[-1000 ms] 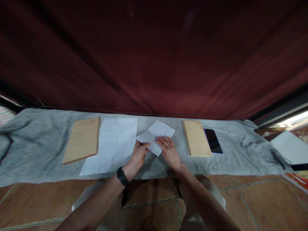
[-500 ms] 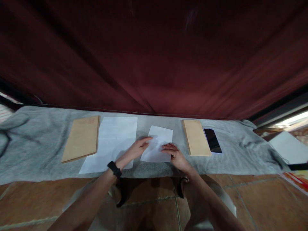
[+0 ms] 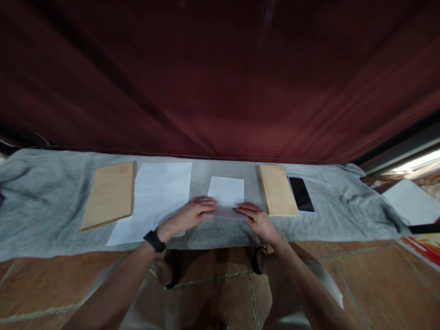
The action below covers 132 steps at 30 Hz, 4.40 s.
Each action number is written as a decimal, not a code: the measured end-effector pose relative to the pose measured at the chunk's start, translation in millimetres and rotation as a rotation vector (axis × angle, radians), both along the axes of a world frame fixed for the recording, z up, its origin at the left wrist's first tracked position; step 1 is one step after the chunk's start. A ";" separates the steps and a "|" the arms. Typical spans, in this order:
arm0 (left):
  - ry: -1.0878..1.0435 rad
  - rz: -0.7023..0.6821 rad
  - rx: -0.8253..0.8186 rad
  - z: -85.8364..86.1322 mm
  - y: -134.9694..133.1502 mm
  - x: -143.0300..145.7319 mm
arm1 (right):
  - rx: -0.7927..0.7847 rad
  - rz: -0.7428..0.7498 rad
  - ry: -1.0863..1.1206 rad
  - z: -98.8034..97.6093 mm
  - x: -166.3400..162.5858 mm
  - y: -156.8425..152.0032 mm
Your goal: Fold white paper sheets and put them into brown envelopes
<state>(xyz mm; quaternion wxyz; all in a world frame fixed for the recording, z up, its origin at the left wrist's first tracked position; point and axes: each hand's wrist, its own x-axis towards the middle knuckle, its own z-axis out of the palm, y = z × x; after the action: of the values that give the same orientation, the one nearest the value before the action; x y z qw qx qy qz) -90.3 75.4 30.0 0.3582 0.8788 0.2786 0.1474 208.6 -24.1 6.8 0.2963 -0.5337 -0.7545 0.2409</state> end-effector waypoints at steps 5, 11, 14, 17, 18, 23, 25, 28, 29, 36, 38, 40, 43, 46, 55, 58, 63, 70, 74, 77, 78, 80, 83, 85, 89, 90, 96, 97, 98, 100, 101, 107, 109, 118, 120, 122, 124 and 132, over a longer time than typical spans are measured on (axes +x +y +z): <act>-0.176 0.358 -0.268 -3.7 5.2 15.2 | -0.075 -0.155 0.059 10.3 -6.7 4.9; -0.295 0.605 -0.315 2.8 2.0 33.1 | -0.111 -0.384 0.052 7.6 -11.7 16.1; -0.299 0.640 -0.334 4.1 2.7 37.2 | -0.140 -0.444 0.028 8.9 -14.6 22.5; -0.300 0.615 -0.440 6.4 3.7 33.3 | -0.167 -0.443 0.095 8.2 -16.9 26.7; -0.307 0.577 -0.479 7.9 3.8 30.1 | -0.176 -0.423 0.141 7.4 -16.7 27.1; -0.173 0.286 -0.597 17.4 2.0 9.0 | -0.230 -0.158 0.270 6.1 -4.5 20.1; -0.143 0.194 -0.547 19.0 0.6 3.4 | -0.208 -0.020 0.206 8.5 2.4 15.1; -0.136 0.130 -0.437 15.9 -1.4 1.2 | -0.130 0.077 0.063 12.3 8.5 9.6; -0.137 0.130 -0.406 13.7 -2.0 1.9 | -0.113 0.081 0.036 12.8 9.1 8.8; -0.102 0.512 -0.267 -0.3 -4.0 20.0 | -0.154 -0.286 0.021 5.2 -3.0 18.7; -0.018 0.589 -0.175 0.5 -3.9 26.9 | -0.160 -0.386 -0.059 4.3 -9.7 22.2; 0.112 0.646 -0.068 2.7 -3.6 32.9 | -0.167 -0.450 -0.143 5.4 -16.4 24.4; 0.282 0.694 0.013 6.1 -2.0 39.3 | -0.167 -0.495 -0.232 9.3 -24.4 25.7; 0.374 0.713 -0.013 8.7 0.1 42.9 | -0.196 -0.542 -0.291 13.7 -29.5 26.8; 0.494 0.774 -0.009 10.1 3.4 51.7 | -0.252 -0.639 -0.447 18.8 -41.2 34.3; 0.507 0.796 -0.013 10.5 6.4 54.3 | -0.260 -0.658 -0.446 19.5 -43.2 38.0; 0.501 0.810 -0.038 14.8 11.3 57.6 | -0.198 -0.686 -0.495 18.7 -44.4 45.1; 0.513 0.850 0.021 11.1 18.7 63.2 | -0.190 -0.715 -0.487 18.3 -46.3 56.5; 0.518 0.887 0.067 5.2 23.2 67.9 | -0.130 -0.742 -0.566 17.5 -50.3 61.6; 0.537 0.910 0.115 2.2 23.9 71.5 | -0.087 -0.761 -0.625 14.7 -52.5 64.8; 0.540 0.910 0.133 1.6 23.5 72.4 | -0.079 -0.766 -0.637 13.5 -52.8 65.8; 0.540 0.905 0.172 1.0 22.3 74.0 | -0.074 -0.775 -0.655 11.1 -52.8 67.5; 0.545 0.902 0.216 0.8 20.3 75.8 | -0.075 -0.775 -0.659 8.8 -51.8 68.8; 0.552 0.907 0.226 0.5 19.6 76.7 | -0.076 -0.769 -0.651 8.4 -51.0 68.4; 0.550 0.904 0.222 -1.0 19.8 77.2 | -0.054 -0.766 -0.634 9.3 -49.6 66.4; 0.547 0.902 0.220 -1.5 20.1 77.0 | -0.034 -0.762 -0.627 9.7 -49.6 66.1; 0.520 0.905 0.230 -4.8 22.7 75.7 | 0.203 -0.502 -0.460 5.0 -56.4 67.4; 0.519 0.905 0.227 -4.9 23.0 75.7 | 0.224 -0.443 -0.428 2.3 -58.7 67.7; 0.519 0.906 0.223 -4.9 23.3 75.9 | 0.231 -0.400 -0.407 -0.7 -60.9 67.8; 0.523 0.907 0.213 -4.0 23.6 76.2 | 0.214 -0.358 -0.401 -7.2 -64.6 67.5; 0.525 0.906 0.208 -3.3 23.6 76.3 | 0.198 -0.353 -0.411 -10.3 -66.0 67.1; 0.545 0.905 0.192 1.2 23.4 76.9 | 0.167 -0.374 -0.473 -20.5 -69.1 64.3; 0.549 0.914 0.195 1.5 23.4 77.4 | 0.175 -0.384 -0.492 -21.2 -69.9 63.5; 0.562 0.924 0.142 5.6 25.1 76.5 | 0.179 -0.433 -0.561 -23.5 -73.4 60.5; 0.516 0.931 0.177 8.5 22.1 76.8 | 0.180 -0.433 -0.555 -23.6 -73.8 60.6; 0.431 0.891 0.277 9.7 15.6 79.6 | 0.175 -0.434 -0.548 -23.2 -73.9 60.7; 0.330 0.771 0.387 6.9 6.3 84.6 | 0.162 -0.426 -0.544 -22.2 -73.8 60.7; 0.358 0.492 0.447 -29.7 -14.5 90.3 | 0.137 -0.407 -0.528 -18.3 -70.1 61.0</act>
<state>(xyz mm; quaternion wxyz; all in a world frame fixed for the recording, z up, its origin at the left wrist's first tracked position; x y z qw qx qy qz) 0.0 61.0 0.3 0.0568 0.8541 0.5004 0.1301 138.6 36.9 -11.5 0.1678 -0.6961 -0.6977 -0.0208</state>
